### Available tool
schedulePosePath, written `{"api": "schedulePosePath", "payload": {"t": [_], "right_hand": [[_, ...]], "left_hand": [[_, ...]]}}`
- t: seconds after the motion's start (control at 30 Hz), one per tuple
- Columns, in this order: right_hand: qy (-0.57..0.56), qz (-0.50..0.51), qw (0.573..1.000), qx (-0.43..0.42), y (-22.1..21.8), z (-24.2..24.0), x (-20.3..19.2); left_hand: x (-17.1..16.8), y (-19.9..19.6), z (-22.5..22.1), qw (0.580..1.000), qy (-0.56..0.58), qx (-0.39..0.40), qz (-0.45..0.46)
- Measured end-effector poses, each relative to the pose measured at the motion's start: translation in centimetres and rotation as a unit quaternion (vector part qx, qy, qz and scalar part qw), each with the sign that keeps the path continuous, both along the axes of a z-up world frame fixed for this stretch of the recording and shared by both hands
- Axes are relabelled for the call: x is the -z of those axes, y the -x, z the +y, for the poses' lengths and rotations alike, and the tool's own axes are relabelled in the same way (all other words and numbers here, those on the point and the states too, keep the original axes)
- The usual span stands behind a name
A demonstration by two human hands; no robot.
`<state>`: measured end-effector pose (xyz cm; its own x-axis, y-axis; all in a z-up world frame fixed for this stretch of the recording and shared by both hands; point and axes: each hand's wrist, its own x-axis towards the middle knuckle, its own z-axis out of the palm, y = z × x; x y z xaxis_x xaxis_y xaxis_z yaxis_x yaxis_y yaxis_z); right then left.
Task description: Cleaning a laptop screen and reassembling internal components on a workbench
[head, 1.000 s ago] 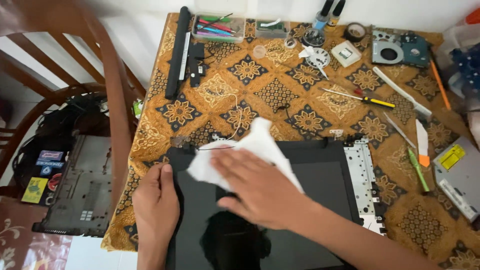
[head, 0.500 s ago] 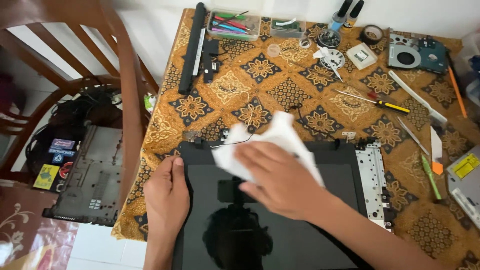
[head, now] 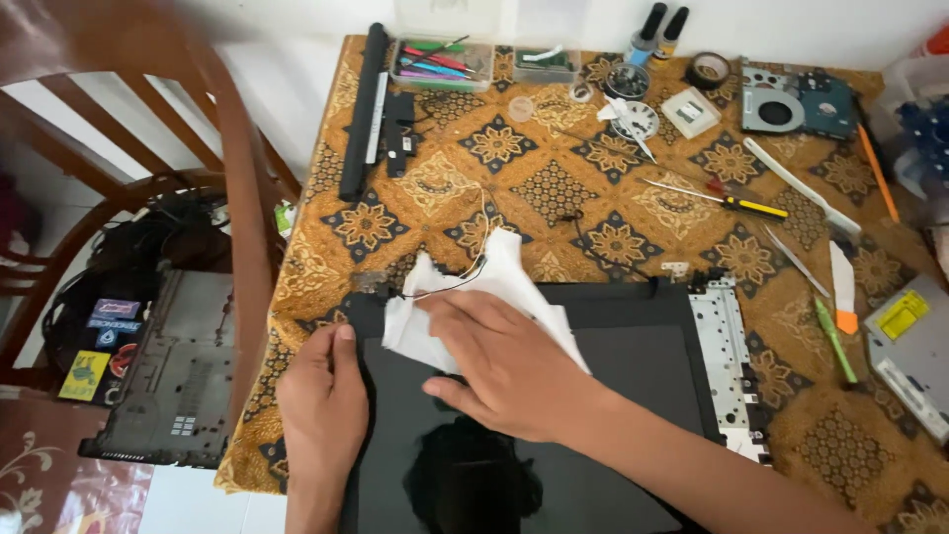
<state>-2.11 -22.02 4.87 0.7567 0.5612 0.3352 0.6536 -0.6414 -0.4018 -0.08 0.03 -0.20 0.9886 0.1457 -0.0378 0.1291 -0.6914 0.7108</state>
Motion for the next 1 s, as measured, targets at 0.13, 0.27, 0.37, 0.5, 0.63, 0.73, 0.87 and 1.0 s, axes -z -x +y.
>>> {"api": "schedulePosePath", "payload": {"t": [0.13, 0.27, 0.37, 0.5, 0.63, 0.73, 0.87, 1.0], "right_hand": [[-0.029, 0.083, 0.991, 0.102, 1.5, -4.0, 1.0], [0.005, 0.081, 0.977, 0.196, 4.8, -10.1, 3.6], [0.195, -0.041, 0.935, 0.292, 6.2, -11.6, 4.2], [0.256, -0.054, 0.907, 0.331, 6.0, -9.4, 3.9], [0.304, -0.101, 0.875, 0.362, 5.5, -7.5, 3.5], [0.275, -0.104, 0.881, 0.37, 4.8, -6.7, 3.3], [0.256, -0.111, 0.873, 0.401, 5.0, -5.7, 3.4], [0.136, -0.089, 0.902, 0.401, 4.9, -5.7, 3.8]], "left_hand": [[-0.5, 0.2, 0.0, 1.0, 0.005, -0.011, 0.023], [0.3, 0.1, 0.3, 1.0, 0.016, -0.005, 0.003], [0.1, 0.2, 0.2, 1.0, 0.013, -0.013, 0.021], [0.1, 0.5, 0.1, 1.0, 0.026, 0.005, -0.003], [-0.1, 0.6, 0.1, 1.0, 0.01, -0.014, 0.005], [0.6, 0.4, 0.3, 0.999, -0.012, 0.001, -0.044], [-0.1, 0.4, 0.1, 1.0, 0.012, -0.022, 0.008], [-0.1, 0.5, 0.0, 0.999, 0.027, -0.027, 0.007]]}}
